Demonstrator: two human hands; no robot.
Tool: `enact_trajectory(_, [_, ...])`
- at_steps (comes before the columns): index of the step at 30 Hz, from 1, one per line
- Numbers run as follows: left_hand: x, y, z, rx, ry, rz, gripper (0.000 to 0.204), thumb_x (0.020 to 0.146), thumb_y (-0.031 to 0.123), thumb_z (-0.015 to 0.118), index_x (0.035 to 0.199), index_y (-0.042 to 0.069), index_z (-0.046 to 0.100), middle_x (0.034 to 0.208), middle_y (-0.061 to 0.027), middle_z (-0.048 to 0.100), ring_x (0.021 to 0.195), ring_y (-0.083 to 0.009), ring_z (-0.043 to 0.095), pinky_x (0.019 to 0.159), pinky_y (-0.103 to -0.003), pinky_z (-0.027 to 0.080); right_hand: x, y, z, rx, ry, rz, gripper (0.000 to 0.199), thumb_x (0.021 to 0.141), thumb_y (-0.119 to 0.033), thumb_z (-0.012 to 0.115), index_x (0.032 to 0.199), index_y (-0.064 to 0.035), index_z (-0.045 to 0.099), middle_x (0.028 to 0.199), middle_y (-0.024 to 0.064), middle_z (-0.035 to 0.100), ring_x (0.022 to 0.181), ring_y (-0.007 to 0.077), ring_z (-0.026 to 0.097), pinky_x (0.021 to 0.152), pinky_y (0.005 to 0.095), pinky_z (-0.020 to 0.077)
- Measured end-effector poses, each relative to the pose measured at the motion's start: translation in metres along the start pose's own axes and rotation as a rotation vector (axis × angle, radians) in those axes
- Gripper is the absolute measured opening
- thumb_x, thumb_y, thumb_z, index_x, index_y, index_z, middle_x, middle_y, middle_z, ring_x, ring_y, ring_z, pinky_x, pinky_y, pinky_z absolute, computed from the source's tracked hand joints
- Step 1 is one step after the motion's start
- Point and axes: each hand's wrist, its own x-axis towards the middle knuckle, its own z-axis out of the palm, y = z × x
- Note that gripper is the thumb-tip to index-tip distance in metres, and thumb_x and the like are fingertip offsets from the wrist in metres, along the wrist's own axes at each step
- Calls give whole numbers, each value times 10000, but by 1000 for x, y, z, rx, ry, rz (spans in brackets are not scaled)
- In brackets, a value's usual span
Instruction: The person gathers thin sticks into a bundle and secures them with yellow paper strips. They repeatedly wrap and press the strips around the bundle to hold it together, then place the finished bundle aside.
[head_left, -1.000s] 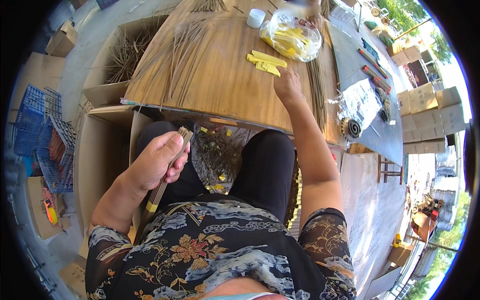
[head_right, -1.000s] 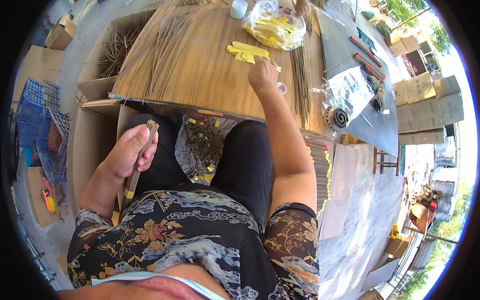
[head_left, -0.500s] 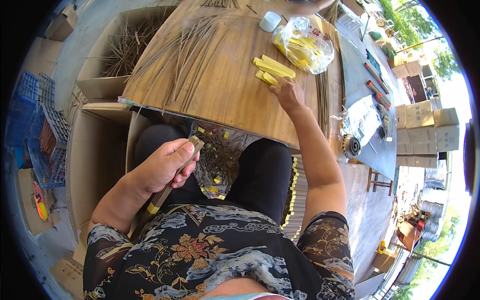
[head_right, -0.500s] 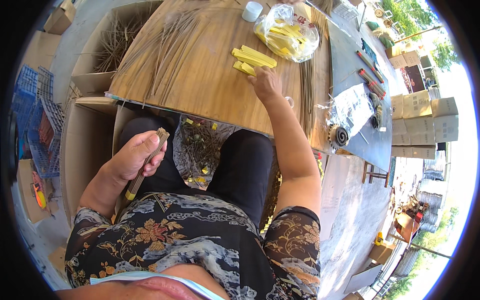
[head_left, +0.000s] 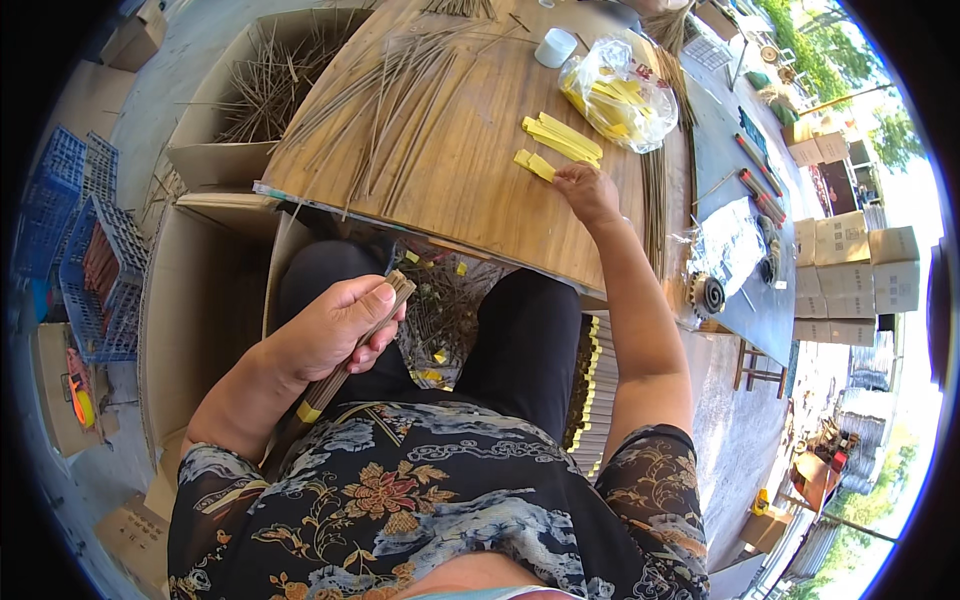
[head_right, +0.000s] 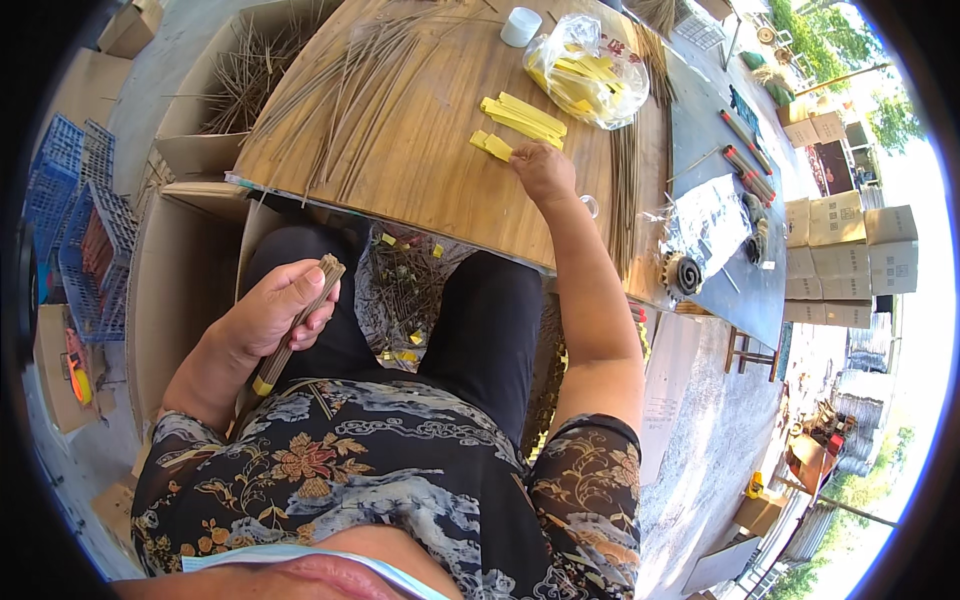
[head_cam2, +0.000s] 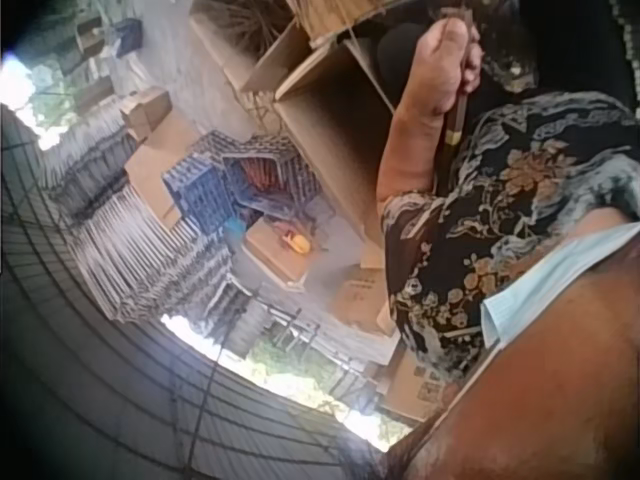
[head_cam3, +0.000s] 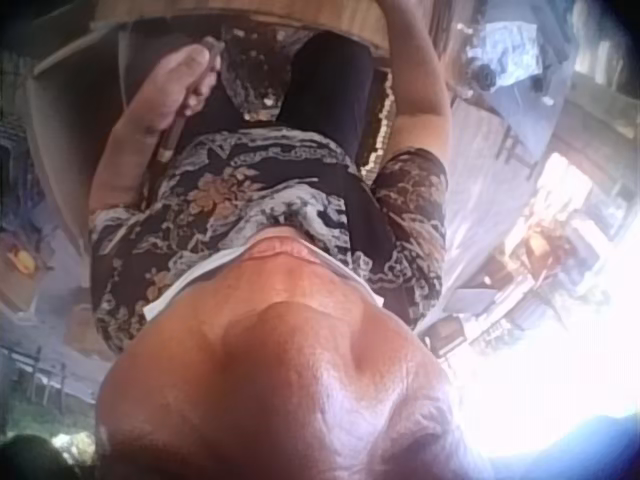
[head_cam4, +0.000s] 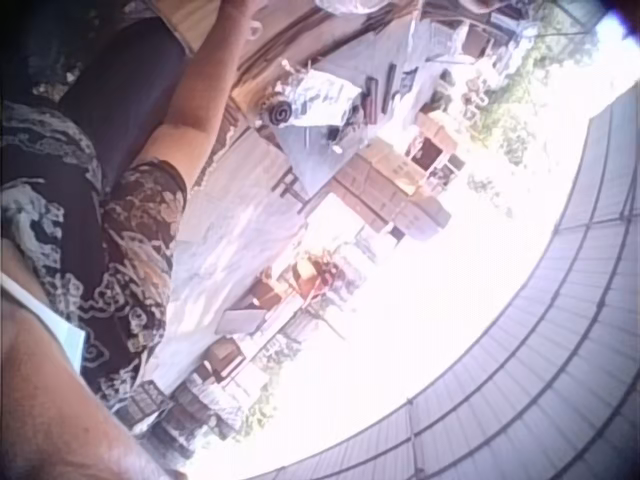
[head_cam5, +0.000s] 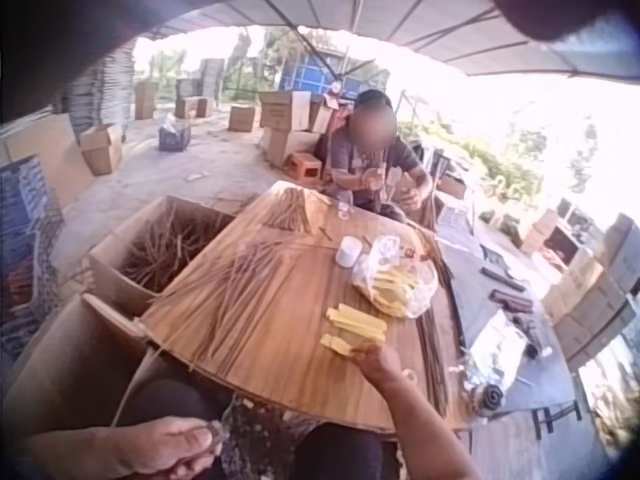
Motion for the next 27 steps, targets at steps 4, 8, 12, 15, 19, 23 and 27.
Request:
enact_trajectory(4, [-1, 0, 0, 1, 4, -1, 328, 900, 391, 435, 876, 64, 453, 598, 3, 434, 428, -31, 357, 380, -154, 324, 0, -3, -1, -61, 17, -24, 235, 729, -310, 616, 851, -116, 667, 928, 49, 623, 847, 226, 592, 739, 316, 454])
enact_trajectory(8, [-1, 3, 2, 12, 3, 2, 321, 902, 386, 433, 875, 67, 453, 599, 2, 435, 428, -31, 359, 382, -154, 329, 5, 1, -2, -40, -13, 21, 235, 735, -319, 610, 847, -121, 667, 885, 55, 632, 839, 227, 596, 733, 317, 455])
enact_trajectory(12, [1, 4, 2, 15, 6, -9, 319, 904, 384, 430, 875, 67, 452, 600, 1, 436, 428, -31, 356, 382, -154, 330, 8, -7, -8, -45, -93, 118, 213, 748, -304, 592, 851, -133, 667, 904, 66, 627, 850, 239, 593, 737, 329, 454])
enact_trajectory(15, [1, 5, 3, 31, 5, -2, 320, 905, 384, 428, 876, 67, 451, 601, 0, 435, 429, -30, 353, 382, -154, 328, 7, -14, -13, -103, -69, 94, 188, 777, -262, 549, 857, -130, 657, 919, 78, 619, 882, 257, 582, 750, 344, 450])
enact_trajectory(19, [-4, 6, 8, 58, 20, 37, 316, 908, 380, 424, 880, 66, 448, 603, 3, 430, 432, -27, 351, 383, -155, 323, 12, -13, -9, -274, 296, -236, 132, 804, -139, 490, 829, -69, 599, 847, 110, 608, 830, 294, 575, 698, 363, 458])
enact_trajectory(23, [-11, 6, 16, 129, 78, 84, 318, 912, 375, 415, 890, 59, 443, 605, 11, 422, 437, -27, 349, 391, -156, 319, -16, -71, -39, 345, 585, -378, 88, 855, -97, 478, 814, -35, 524, 727, 89, 569, 627, 210, 562, 558, 316, 449])
enact_trajectory(27, [-20, 9, 30, 220, 103, 172, 324, 918, 372, 403, 905, 52, 447, 609, 14, 416, 453, -26, 353, 403, -154, 314, -107, -136, -66, 1238, 38, -37, 162, 885, -185, 504, 871, -23, 505, 671, 38, 530, 496, 88, 500, 441, 206, 396])
